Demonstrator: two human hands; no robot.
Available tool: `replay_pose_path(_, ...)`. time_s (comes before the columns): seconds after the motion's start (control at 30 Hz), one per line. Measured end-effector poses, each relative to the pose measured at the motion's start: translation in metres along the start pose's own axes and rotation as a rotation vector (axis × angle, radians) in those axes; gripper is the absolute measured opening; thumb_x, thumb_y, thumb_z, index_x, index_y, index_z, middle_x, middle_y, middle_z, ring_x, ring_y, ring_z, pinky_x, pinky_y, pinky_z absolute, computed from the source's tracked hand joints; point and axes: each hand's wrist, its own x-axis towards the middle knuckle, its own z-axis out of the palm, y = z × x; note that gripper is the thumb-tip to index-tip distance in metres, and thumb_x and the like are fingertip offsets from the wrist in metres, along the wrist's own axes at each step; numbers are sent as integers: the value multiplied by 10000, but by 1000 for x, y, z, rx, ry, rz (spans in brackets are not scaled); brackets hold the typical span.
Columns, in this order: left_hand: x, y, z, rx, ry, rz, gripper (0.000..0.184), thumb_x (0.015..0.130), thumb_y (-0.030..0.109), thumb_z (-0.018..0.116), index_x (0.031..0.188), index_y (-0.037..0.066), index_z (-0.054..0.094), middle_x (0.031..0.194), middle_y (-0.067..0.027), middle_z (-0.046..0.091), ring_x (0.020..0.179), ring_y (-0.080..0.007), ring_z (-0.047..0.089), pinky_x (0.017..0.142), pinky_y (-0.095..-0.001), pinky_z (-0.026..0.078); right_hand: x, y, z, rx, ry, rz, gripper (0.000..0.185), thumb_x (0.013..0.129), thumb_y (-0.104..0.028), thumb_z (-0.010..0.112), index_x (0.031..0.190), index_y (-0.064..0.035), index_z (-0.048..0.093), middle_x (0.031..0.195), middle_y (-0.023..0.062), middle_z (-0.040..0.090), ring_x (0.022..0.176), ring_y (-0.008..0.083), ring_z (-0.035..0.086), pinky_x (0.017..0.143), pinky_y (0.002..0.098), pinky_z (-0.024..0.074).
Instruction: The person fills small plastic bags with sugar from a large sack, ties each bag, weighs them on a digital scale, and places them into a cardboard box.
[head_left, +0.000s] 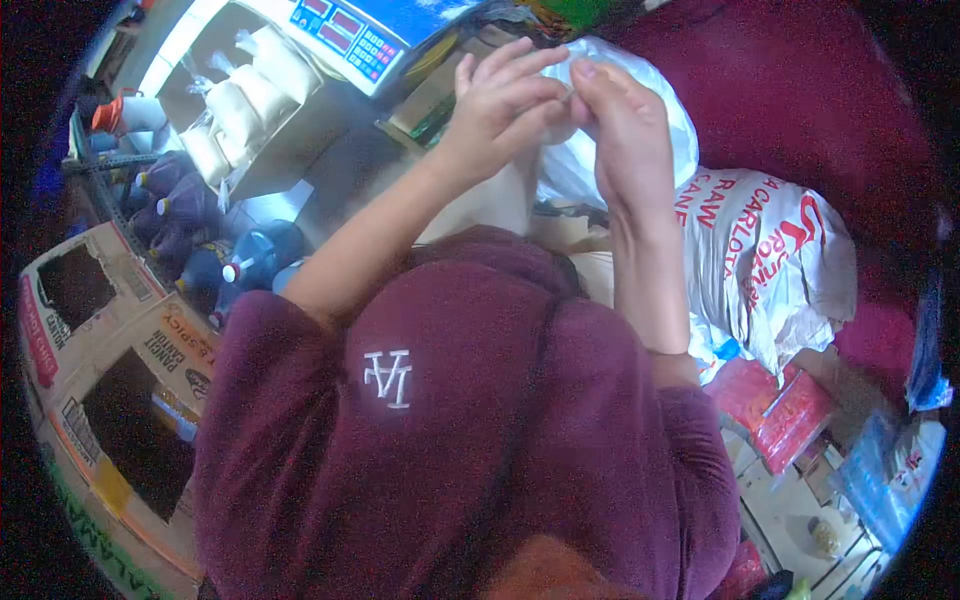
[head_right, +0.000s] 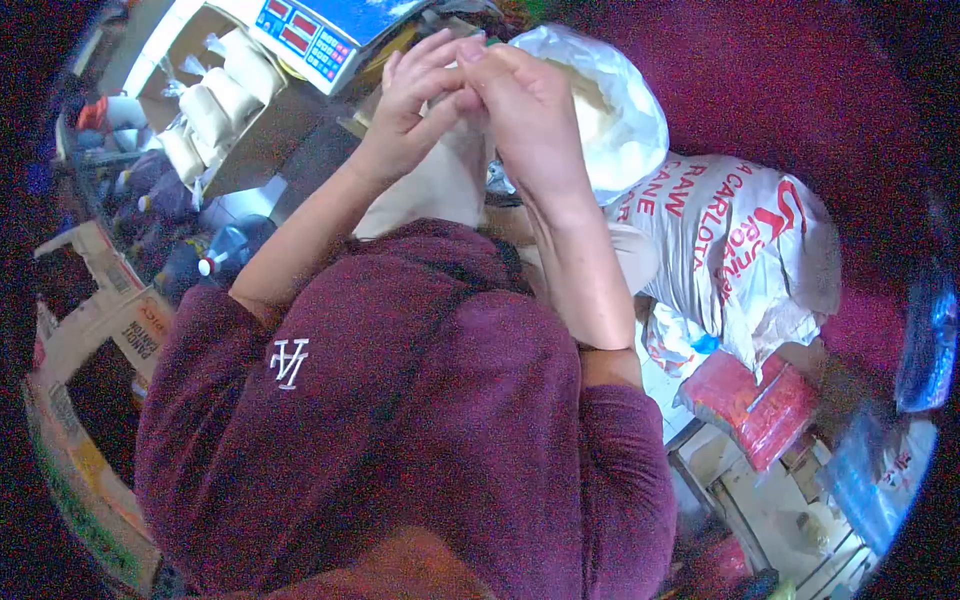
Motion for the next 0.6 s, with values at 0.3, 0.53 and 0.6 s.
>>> replay_pose_path(0.3, -8, 15, -28, -684, 3, -202, 165, 851, 177, 583, 961, 74, 649, 1276, -91, 523, 1218, -249, 430, 1010, -420, 295, -4, -39, 21, -313, -317, -164, 230, 918, -190, 521, 879, 1, 643, 737, -19, 578, 662, 52, 495, 580, 212, 374)
replay_pose_path(0.53, -25, -7, -131, -919, 477, -652, 263, 891, 209, 525, 1027, -13, 562, 1175, -152, 555, 1052, -209, 539, 943, -355, 409, 8, -20, 0, -493, -285, -256, 174, 867, -159, 585, 926, -3, 636, 858, 66, 639, 808, 165, 578, 736, 277, 427)
replay_pose_path(0.6, -45, -38, -169, -788, 674, -514, 246, 885, 228, 561, 1021, 23, 574, 1219, -141, 536, 1111, -215, 503, 985, -383, 369, 6, 5, -19, -596, -271, -174, 173, 868, -162, 587, 934, -8, 634, 903, 73, 641, 875, 179, 587, 798, 265, 416)
